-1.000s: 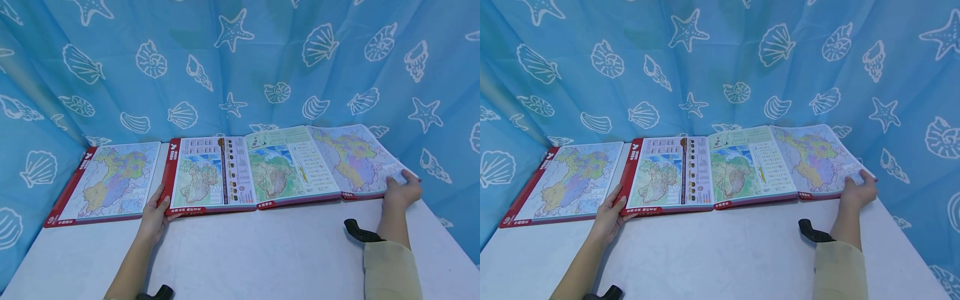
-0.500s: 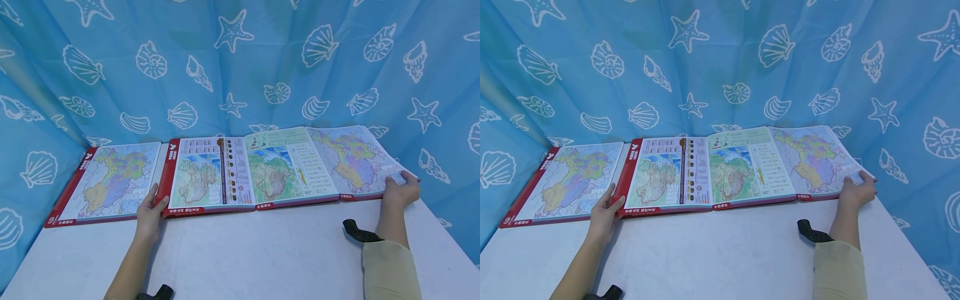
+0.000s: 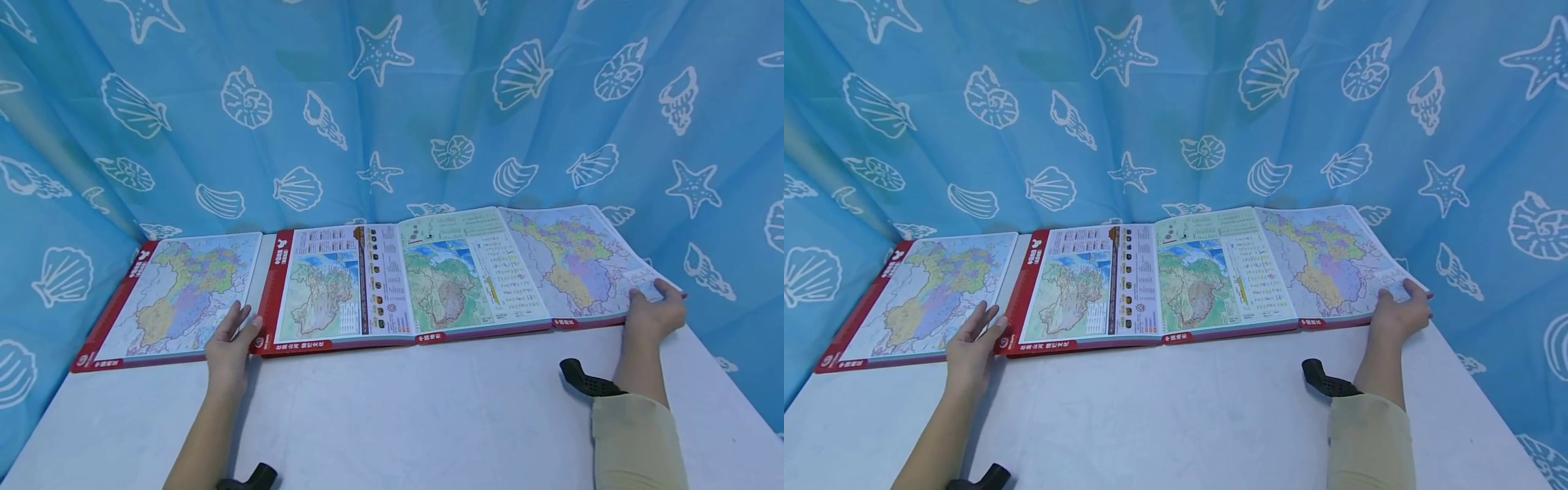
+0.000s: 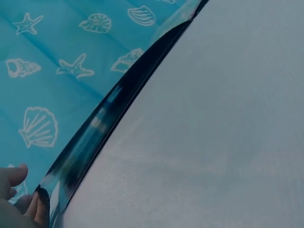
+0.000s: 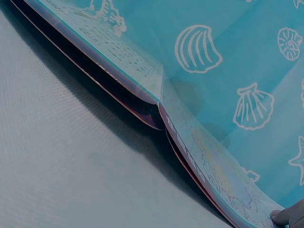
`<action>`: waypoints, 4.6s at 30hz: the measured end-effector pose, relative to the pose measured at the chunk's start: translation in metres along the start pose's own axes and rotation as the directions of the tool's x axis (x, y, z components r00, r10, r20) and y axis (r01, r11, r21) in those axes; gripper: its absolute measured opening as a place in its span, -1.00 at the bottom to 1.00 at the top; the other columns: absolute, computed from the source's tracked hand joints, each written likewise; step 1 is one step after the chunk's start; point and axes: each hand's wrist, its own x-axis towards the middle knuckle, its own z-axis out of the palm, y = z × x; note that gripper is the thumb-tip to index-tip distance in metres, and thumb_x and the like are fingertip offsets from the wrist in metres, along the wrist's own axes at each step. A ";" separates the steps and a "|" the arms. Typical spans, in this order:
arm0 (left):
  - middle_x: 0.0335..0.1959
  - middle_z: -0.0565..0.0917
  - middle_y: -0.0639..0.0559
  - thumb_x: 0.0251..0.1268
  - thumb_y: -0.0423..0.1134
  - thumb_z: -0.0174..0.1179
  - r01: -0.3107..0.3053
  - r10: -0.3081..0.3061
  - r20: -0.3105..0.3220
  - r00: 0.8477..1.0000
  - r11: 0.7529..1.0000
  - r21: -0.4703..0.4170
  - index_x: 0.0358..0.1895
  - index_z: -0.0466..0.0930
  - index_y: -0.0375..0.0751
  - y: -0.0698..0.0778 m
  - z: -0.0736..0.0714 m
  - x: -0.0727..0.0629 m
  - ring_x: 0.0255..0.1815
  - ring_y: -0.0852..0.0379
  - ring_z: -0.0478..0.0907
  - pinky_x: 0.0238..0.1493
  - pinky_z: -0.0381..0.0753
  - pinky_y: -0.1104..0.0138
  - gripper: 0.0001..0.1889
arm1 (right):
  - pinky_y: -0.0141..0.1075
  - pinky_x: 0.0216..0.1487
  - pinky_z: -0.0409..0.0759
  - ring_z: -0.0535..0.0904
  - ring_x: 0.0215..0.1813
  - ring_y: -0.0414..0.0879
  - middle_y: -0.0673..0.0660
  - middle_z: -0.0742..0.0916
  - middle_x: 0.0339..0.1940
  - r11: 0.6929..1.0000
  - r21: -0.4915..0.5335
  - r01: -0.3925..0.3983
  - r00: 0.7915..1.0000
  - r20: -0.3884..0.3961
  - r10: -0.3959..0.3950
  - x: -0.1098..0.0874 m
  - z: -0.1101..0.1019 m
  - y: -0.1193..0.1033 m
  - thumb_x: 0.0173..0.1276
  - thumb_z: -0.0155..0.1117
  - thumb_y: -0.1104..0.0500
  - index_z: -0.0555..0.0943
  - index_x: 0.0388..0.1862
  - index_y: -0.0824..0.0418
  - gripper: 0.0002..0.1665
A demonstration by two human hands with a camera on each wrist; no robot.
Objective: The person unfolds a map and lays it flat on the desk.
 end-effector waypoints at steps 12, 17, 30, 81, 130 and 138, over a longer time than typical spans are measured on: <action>0.40 0.33 0.18 0.20 0.02 0.25 -0.078 0.080 -0.069 0.994 0.997 0.029 0.43 0.14 0.29 0.011 -0.015 -0.003 0.34 0.18 0.34 0.11 0.45 0.56 -0.27 | -0.24 0.37 0.26 0.24 0.45 -0.10 -0.04 0.17 0.52 1.000 -0.011 -0.007 1.000 0.015 0.007 0.001 0.001 0.001 0.44 0.06 0.06 0.17 0.46 -0.21 -0.35; 0.42 0.29 0.18 0.11 0.13 0.26 -0.091 0.098 -0.074 0.992 0.992 0.088 0.45 0.02 0.36 0.018 -0.024 -0.003 0.36 0.17 0.32 0.00 0.50 0.60 -0.16 | -0.24 0.37 0.26 0.24 0.45 -0.10 -0.04 0.17 0.52 1.000 -0.001 -0.011 1.000 0.014 0.011 0.002 0.000 0.001 0.44 0.07 0.06 0.18 0.46 -0.21 -0.35; 0.47 0.17 0.22 0.09 0.19 0.24 -0.127 0.162 -0.130 0.978 0.961 0.244 0.40 -0.29 0.60 0.009 -0.069 0.025 0.40 0.13 0.27 0.27 0.31 0.33 -0.05 | -0.24 0.36 0.27 0.26 0.44 -0.09 -0.03 0.17 0.52 1.000 0.008 -0.012 1.000 0.011 0.012 0.002 -0.001 0.000 0.43 0.09 0.06 0.20 0.45 -0.20 -0.35; 0.52 -0.41 -0.11 0.37 0.02 -0.01 0.204 0.016 -0.406 0.914 0.847 0.492 0.45 -0.57 -0.04 -0.015 -0.159 0.043 0.52 -0.16 -0.42 0.42 -0.22 -0.09 -0.08 | -0.27 0.39 0.24 0.16 0.49 -0.10 -0.03 0.15 0.53 0.999 -0.029 0.018 0.999 -0.039 -0.019 0.000 0.000 0.003 0.42 0.10 0.03 0.13 0.48 -0.15 -0.30; 0.43 -0.13 -0.44 0.37 -0.09 0.02 0.245 0.073 -0.503 0.861 0.808 0.536 0.50 -0.16 -0.23 -0.015 -0.166 0.053 0.44 -0.37 -0.17 0.46 -0.17 -0.13 -0.23 | -0.48 0.11 0.49 0.55 0.07 -0.22 0.12 0.62 0.17 0.832 -0.160 0.531 0.833 0.275 -0.479 -0.061 0.031 -0.033 0.34 0.12 -0.19 0.34 0.39 0.06 -0.30; 0.48 -0.17 -0.26 0.40 -0.15 -0.03 0.210 0.045 -0.531 0.846 0.888 0.410 0.51 -0.09 -0.15 -0.015 -0.164 0.053 0.49 -0.24 -0.17 0.45 -0.08 -0.03 -0.31 | -0.40 0.14 0.51 0.54 0.01 -0.29 0.16 0.62 0.15 0.796 -0.123 0.592 0.780 0.336 -0.528 -0.079 0.038 -0.040 0.36 0.13 -0.16 0.33 0.40 0.05 -0.31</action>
